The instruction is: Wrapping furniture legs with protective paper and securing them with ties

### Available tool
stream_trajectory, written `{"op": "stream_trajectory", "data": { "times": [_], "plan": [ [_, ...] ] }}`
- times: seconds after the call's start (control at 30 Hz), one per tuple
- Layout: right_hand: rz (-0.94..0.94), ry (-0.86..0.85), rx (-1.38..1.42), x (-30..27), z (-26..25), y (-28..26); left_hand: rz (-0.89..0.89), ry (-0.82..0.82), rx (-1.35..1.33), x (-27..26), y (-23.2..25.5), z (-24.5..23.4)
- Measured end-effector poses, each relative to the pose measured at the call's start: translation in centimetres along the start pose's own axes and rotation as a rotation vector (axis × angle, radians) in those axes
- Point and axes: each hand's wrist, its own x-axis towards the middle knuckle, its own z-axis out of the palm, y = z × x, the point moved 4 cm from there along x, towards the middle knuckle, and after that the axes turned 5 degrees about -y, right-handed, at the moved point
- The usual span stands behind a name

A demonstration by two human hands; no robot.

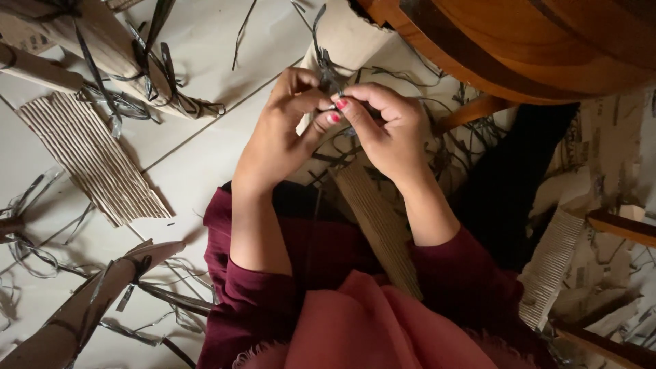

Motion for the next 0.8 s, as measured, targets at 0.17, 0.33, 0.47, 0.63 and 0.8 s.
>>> {"op": "stream_trajectory", "data": {
  "times": [0.17, 0.33, 0.47, 0.63, 0.8],
  "plan": [
    [0.007, -0.012, -0.025, -0.2, -0.5, 0.7, 0.054, 0.066, -0.09, 0.1, -0.4, -0.6],
    [0.005, 0.034, -0.041, -1.2, -1.1, 0.8, 0.116, 0.117, -0.213, -0.2, -1.8, -0.5],
    [-0.007, 0.104, -0.048, -1.6, -1.3, 1.1, 0.091, 0.159, -0.348, 0.3, -1.3, -0.3],
    [-0.009, 0.229, -0.065, -1.3, -1.4, 1.6, 0.038, 0.361, -0.661, -0.6, -4.9, 1.4],
    [0.026, 0.284, -0.112, -1.2, -1.9, 4.4, -0.068, 0.56, -0.83, -1.9, -7.9, 1.5]
  ]
}}
